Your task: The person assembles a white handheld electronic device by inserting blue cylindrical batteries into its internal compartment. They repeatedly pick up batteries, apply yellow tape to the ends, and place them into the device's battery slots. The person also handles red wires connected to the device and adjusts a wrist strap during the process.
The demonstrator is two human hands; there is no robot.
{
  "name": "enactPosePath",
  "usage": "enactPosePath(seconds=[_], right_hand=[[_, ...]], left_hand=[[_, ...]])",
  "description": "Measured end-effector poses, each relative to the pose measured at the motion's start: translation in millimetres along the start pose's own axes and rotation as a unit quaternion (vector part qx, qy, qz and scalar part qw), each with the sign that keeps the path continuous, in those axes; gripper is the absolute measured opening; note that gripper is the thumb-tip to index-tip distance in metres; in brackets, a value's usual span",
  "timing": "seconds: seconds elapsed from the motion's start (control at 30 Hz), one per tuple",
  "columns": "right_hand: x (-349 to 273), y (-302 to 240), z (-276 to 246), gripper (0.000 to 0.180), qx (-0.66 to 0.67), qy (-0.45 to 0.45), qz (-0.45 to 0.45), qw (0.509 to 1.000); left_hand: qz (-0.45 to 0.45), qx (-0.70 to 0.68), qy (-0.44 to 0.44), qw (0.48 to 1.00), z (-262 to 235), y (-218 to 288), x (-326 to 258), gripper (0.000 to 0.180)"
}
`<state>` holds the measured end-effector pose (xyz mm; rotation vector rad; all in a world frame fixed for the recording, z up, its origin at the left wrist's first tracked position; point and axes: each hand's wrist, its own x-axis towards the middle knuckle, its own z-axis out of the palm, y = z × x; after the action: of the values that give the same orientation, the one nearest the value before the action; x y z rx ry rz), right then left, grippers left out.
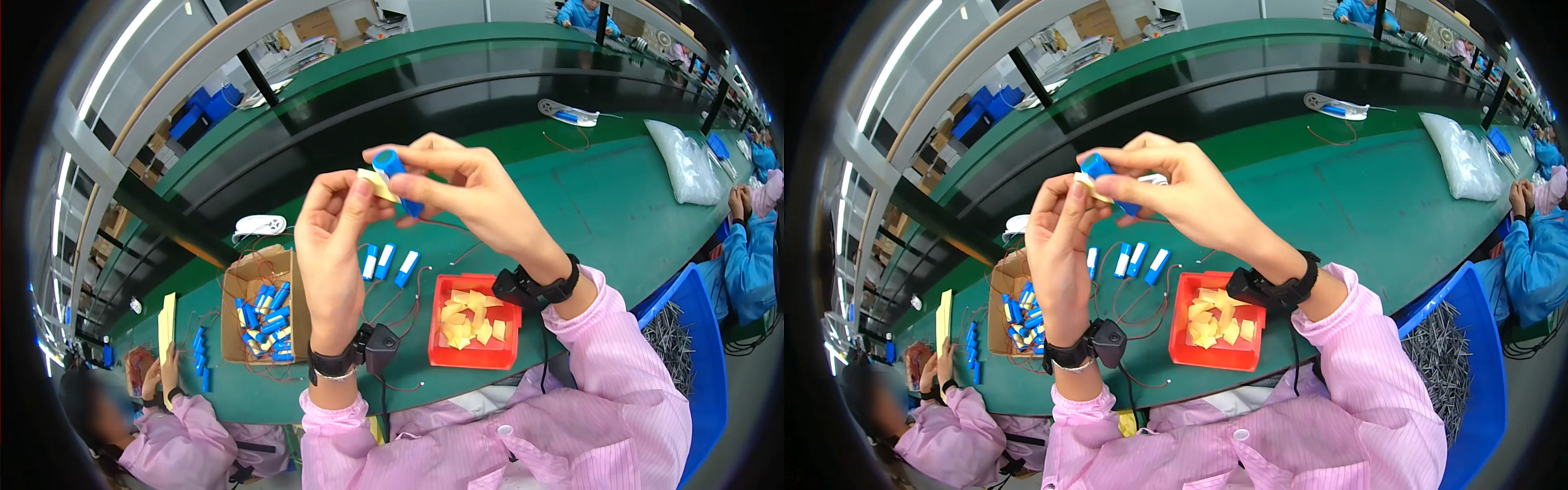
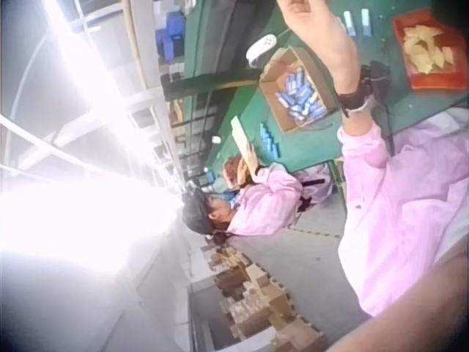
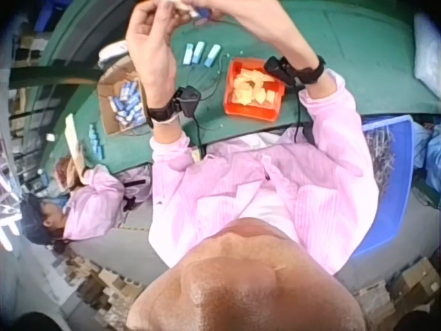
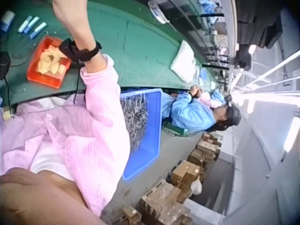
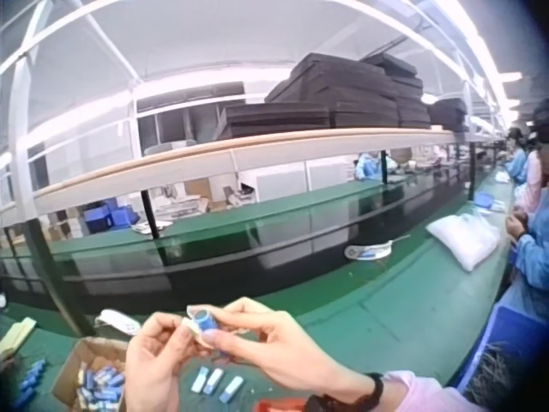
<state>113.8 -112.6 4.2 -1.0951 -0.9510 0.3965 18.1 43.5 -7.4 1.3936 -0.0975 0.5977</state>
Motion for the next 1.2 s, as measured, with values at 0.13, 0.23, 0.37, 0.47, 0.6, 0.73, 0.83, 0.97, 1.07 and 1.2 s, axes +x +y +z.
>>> enactPosePath(seconds=[0.13,0.23,0.37,0.47,0.6,0.73,0.83,0.97,1.07,1.2], right_hand=[[-2.8,-5.8,-9.9,0.036,0.064,0.051,-0.011,0.997],[1.2,-18.4,-43.6,0.037,0.039,0.139,-0.115,0.983],[-3.5,-44.0,-80.7,0.034,0.099,0.193,-0.131,0.967],[-2.6,-45.5,-94.2,0.028,0.08,0.209,-0.189,0.956],[-10.9,-51.4,-100.5,0.026,0.064,0.235,-0.209,0.947],[-16.5,-55.8,-103.1,0.027,0.036,0.246,-0.213,0.945],[-23.2,-68.2,-97.4,0.031,0.037,0.24,-0.205,0.948],[-42.8,-78.9,-93.4,0.037,-0.021,0.28,-0.195,0.94],[-64.6,-90.2,-123.4,0.04,-0.118,0.229,-0.206,0.944],[-120.7,-146.2,-174.4,0.045,-0.274,0.216,-0.175,0.921]], left_hand=[[0.04,-0.031,0.072,0.996,9.3,-3.1,-5.3,0.018],[0.021,0.185,0.008,0.983,-6.6,6.1,-16.0,0.013],[-0.159,0.351,-0.264,0.884,3.2,-1.4,-57.9,0.016],[-0.125,0.427,-0.397,0.803,12.6,-20.0,-82.2,0.023],[-0.103,0.418,-0.367,0.825,17.1,-27.2,-55.7,0.023],[0.036,0.532,-0.25,0.808,-11.8,-76.0,44.0,0.021],[0.117,0.632,-0.188,0.743,-50.8,-138.2,123.9,0.032],[0.083,0.689,-0.252,0.675,-60.1,-213.2,171.5,0.041],[0.021,0.741,-0.32,0.59,-46.4,-229.8,165.3,0.035],[0.088,0.7,-0.295,0.644,-38.6,-231.4,165.7,0.028]])
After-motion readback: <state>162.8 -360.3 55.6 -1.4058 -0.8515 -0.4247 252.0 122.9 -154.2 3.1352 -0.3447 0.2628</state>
